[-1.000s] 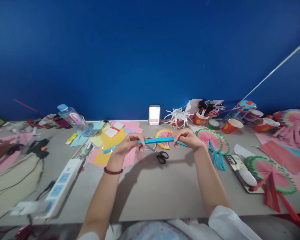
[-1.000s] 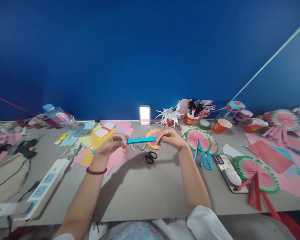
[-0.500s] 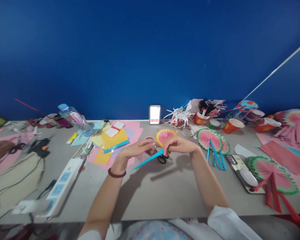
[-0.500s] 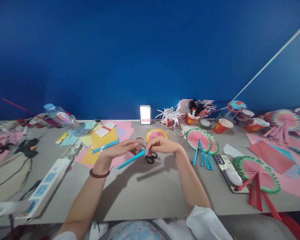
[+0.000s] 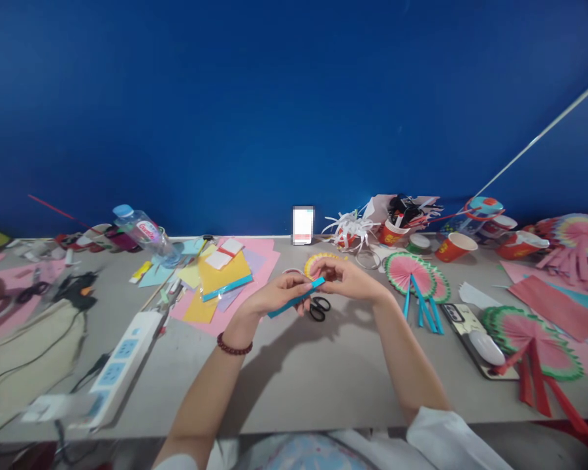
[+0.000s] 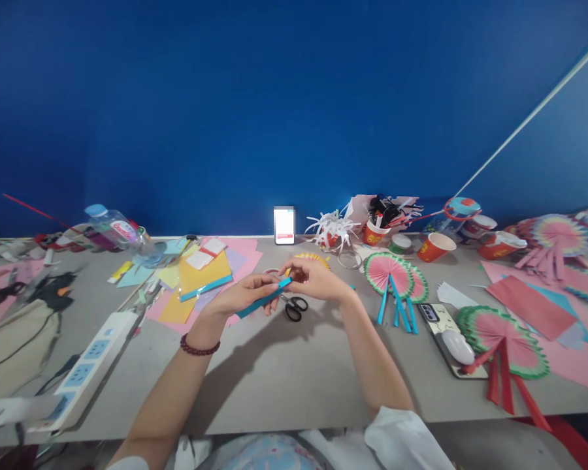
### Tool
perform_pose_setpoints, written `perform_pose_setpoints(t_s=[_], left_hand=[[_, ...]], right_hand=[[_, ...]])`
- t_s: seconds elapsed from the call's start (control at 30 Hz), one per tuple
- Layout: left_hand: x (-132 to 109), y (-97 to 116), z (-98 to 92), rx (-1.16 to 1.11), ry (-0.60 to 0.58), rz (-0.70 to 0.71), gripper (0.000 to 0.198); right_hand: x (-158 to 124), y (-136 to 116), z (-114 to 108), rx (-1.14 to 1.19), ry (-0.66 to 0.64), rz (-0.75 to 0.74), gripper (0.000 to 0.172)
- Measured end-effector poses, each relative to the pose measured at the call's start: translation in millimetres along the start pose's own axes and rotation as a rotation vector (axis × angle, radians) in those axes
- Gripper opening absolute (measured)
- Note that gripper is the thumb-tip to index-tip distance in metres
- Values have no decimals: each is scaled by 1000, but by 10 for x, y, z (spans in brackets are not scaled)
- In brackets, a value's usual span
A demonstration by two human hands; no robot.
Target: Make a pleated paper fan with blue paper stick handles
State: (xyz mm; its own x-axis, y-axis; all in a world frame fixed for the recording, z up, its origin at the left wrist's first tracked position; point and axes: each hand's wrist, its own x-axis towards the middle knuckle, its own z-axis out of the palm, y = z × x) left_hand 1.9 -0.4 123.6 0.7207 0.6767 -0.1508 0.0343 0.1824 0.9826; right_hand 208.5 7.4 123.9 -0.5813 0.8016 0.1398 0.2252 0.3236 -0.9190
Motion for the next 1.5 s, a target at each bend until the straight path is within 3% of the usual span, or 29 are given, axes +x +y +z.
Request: perform_pose_setpoints(t_s=[0.17,0.53,0.63,1.03,1.5], left_hand=[[-3,24,38,109,64,15,37],[41,-98,-8,102,197,20,38],[60,-137,-28,94,216,22,38],[75,-130,-10,78,220,17,40],[76,-97,-8,54,195,-19,38]], right_hand=[[28,35,15,44,42,35,11],[30,60,-49,195,96,97,34],[38,73,-50,160,93,118,34],[64,82,-28,158,87,213,33],[70,97,-13,189,81,194,32]])
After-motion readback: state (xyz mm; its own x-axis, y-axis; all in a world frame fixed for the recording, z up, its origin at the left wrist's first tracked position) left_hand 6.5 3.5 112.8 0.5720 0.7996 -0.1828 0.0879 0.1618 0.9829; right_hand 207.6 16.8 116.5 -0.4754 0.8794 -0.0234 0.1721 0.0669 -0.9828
